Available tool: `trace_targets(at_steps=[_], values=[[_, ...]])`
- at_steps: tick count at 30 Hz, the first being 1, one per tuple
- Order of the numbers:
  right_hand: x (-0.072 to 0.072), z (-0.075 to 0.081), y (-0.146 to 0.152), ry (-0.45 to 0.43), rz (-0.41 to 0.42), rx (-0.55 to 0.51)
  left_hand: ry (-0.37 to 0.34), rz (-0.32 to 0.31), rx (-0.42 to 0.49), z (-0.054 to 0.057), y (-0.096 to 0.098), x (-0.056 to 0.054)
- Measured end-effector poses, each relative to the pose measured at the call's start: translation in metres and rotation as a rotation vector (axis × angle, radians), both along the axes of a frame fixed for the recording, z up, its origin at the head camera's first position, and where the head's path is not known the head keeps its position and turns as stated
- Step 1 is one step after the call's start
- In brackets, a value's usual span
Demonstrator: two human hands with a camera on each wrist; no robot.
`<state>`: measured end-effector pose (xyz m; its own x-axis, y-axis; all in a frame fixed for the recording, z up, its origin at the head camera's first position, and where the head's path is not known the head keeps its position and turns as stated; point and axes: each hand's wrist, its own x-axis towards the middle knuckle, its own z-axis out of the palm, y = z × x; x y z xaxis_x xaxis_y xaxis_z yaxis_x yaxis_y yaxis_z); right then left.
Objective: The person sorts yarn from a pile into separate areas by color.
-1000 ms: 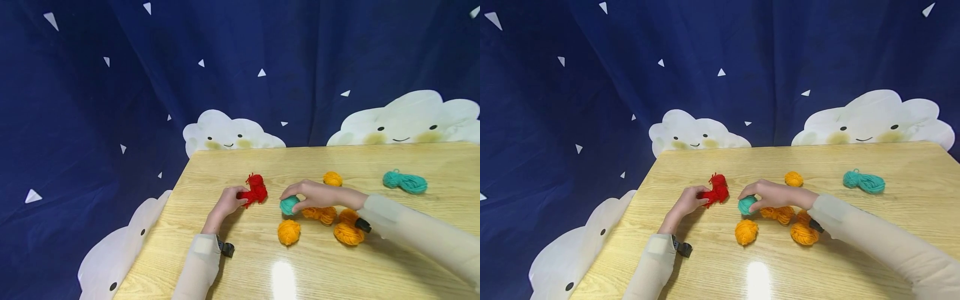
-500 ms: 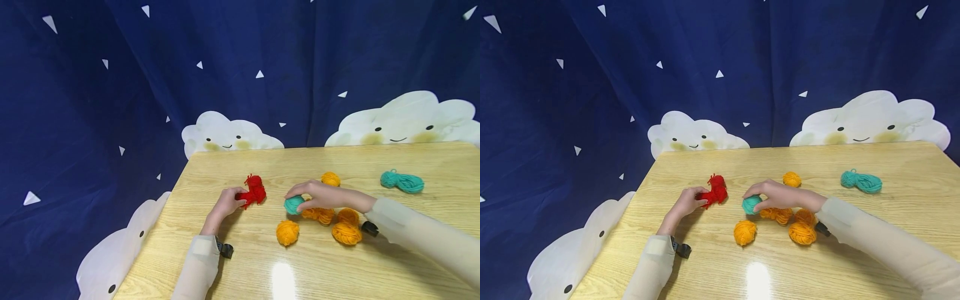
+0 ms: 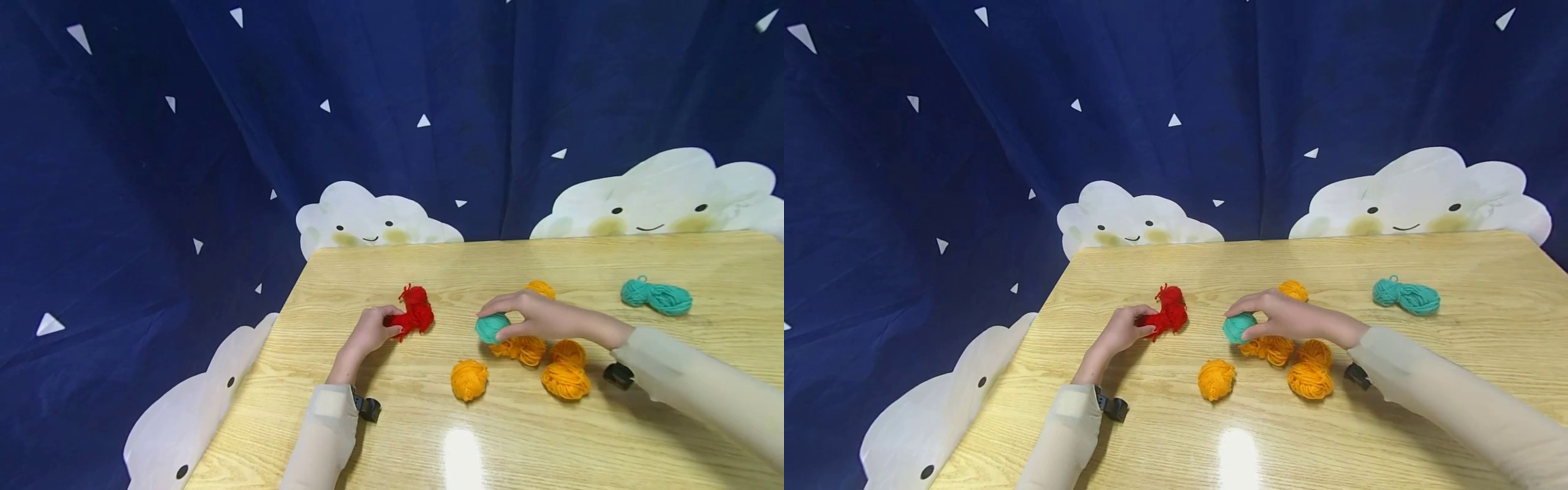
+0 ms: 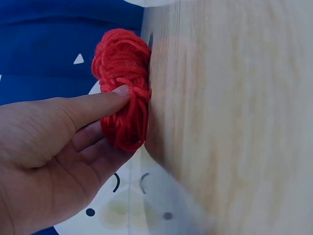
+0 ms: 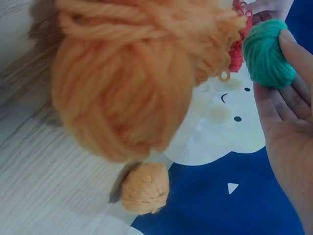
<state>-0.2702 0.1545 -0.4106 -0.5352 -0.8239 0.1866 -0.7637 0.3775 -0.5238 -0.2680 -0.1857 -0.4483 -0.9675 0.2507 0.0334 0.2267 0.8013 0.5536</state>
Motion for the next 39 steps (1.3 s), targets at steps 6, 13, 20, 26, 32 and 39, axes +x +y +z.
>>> trace_targets(at_steps=[6,13,20,26,32,39], values=[[0.001,-0.001,0.007,0.01,-0.032,-0.016,-0.008,0.004,0.005,-0.001,-0.001,-0.001],[0.004,-0.004,0.018,0.014,-0.097,-0.04,-0.018,0.008,0.009,-0.001,-0.001,-0.001],[0.005,-0.007,0.027,0.086,-0.146,-0.064,-0.034,0.012,0.029,0.0,0.0,0.0],[0.007,-0.008,0.038,0.096,-0.208,-0.066,-0.034,0.013,0.015,0.0,0.0,-0.001],[0.008,-0.009,0.049,0.06,-0.257,-0.076,-0.029,0.011,0.013,0.0,-0.001,-0.002],[0.01,-0.011,0.063,0.054,-0.272,-0.109,-0.024,0.009,0.012,0.0,-0.001,-0.001]])
